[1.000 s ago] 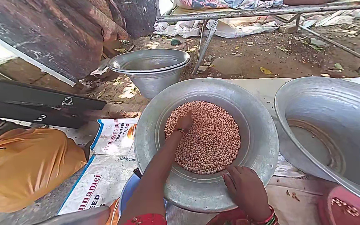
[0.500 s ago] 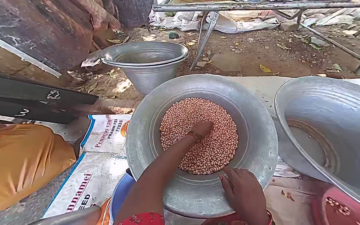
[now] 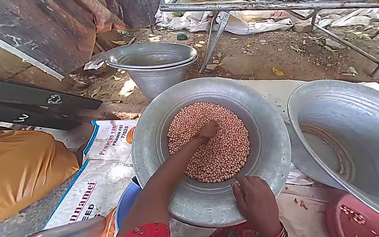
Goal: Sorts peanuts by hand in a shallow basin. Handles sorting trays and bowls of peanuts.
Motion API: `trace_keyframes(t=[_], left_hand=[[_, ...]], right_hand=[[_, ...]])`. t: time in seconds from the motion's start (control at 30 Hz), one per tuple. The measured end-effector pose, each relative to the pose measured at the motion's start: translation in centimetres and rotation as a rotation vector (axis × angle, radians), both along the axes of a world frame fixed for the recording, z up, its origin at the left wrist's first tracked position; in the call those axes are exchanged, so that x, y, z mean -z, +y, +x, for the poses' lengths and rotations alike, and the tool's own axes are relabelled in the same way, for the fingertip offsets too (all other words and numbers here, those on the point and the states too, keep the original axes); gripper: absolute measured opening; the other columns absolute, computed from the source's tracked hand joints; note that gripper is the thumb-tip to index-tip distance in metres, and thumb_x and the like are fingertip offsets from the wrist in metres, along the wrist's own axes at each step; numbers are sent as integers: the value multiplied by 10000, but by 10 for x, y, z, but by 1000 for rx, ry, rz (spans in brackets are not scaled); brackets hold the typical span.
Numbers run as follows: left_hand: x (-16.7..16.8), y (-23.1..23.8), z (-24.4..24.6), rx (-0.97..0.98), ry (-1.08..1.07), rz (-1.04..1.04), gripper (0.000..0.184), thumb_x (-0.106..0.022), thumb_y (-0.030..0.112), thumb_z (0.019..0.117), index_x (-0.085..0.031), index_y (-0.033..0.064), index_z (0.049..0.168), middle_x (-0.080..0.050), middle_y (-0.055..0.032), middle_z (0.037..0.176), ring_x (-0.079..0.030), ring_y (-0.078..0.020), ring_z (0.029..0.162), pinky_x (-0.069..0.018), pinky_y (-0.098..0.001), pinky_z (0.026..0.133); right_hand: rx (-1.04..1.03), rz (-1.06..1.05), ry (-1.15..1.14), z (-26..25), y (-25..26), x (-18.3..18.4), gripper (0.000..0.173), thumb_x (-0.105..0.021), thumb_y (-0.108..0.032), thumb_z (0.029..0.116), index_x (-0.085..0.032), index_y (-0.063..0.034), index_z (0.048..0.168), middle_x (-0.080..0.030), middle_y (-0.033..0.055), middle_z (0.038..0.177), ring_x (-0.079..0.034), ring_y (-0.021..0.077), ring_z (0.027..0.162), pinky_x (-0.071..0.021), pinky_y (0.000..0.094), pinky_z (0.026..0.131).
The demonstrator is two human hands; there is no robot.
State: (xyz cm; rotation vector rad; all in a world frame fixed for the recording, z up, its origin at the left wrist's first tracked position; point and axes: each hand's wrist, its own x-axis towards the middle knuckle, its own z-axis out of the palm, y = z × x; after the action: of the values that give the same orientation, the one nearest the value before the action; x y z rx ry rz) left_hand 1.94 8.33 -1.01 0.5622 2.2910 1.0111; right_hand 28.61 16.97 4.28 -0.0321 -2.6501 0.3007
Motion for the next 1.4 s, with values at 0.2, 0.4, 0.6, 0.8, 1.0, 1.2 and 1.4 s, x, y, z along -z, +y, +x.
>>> trace_keyframes(t=[0.2, 0.4, 0.6, 0.8, 1.0, 1.2, 1.4], left_hand=[[-10, 14, 14, 178, 86, -241, 422, -387, 205, 1108, -505, 47, 1481, -603, -259, 1381, -581, -422, 1296, -423, -605, 1089], [-4, 24, 23, 256, 156, -375, 428, -374, 256, 1118, -519, 96, 1487, -631, -259, 1343, -597, -461, 1263, -440, -662, 1037], [-5, 31, 24, 193, 121, -337, 416, -350, 232, 1121, -524, 33, 1441, -628, -275, 1328, -601, -446, 1262, -453, -626, 1047], [-22, -18, -37, -713, -84, 563, 331, -370, 191, 1114, -557, -46, 1250, -539, -80, 791, -492, -129, 601, -450, -276, 582], [-21, -93, -80, -1050, 62, 347, 377, -444, 285, 1108, -627, -44, 1108, -543, -114, 857, -497, -183, 720, -434, -360, 711], [-14, -41, -41, -330, 112, -394, 447, -338, 213, 1125, -465, -29, 1478, -575, -316, 1383, -550, -468, 1317, -418, -619, 1090], [-18, 55, 81, 406, 22, -253, 490, -336, 223, 1133, -329, 91, 1605, -605, -301, 1351, -595, -477, 1255, -439, -643, 1058]], right_hand=[[-1, 3, 17, 0, 0, 0, 421, -454, -326, 958, -781, -84, 853, -722, 61, 716, -717, 251, 669, -568, 421, 663], [5, 4, 9, 0, 0, 0, 421, -452, -331, 960, -776, -87, 845, -723, 57, 721, -719, 248, 674, -568, 416, 665], [11, -4, -8, 0, -1, -2, 425, -453, -330, 962, -783, -82, 863, -735, 69, 741, -728, 259, 693, -574, 433, 688], [8, -9, 8, 1, 0, 0, 428, -452, -334, 961, -780, -84, 848, -728, 68, 727, -723, 264, 685, -566, 431, 682], [8, -18, 9, 1, -1, -1, 407, -469, -330, 951, -774, -86, 835, -718, 64, 707, -716, 255, 668, -564, 431, 672], [12, -23, 0, 1, -1, -3, 406, -466, -332, 959, -778, -97, 848, -719, 51, 715, -713, 240, 669, -566, 415, 680], [-4, -24, 5, 2, 0, -2, 408, -471, -327, 965, -782, -86, 861, -741, 59, 751, -730, 250, 710, -573, 422, 710]])
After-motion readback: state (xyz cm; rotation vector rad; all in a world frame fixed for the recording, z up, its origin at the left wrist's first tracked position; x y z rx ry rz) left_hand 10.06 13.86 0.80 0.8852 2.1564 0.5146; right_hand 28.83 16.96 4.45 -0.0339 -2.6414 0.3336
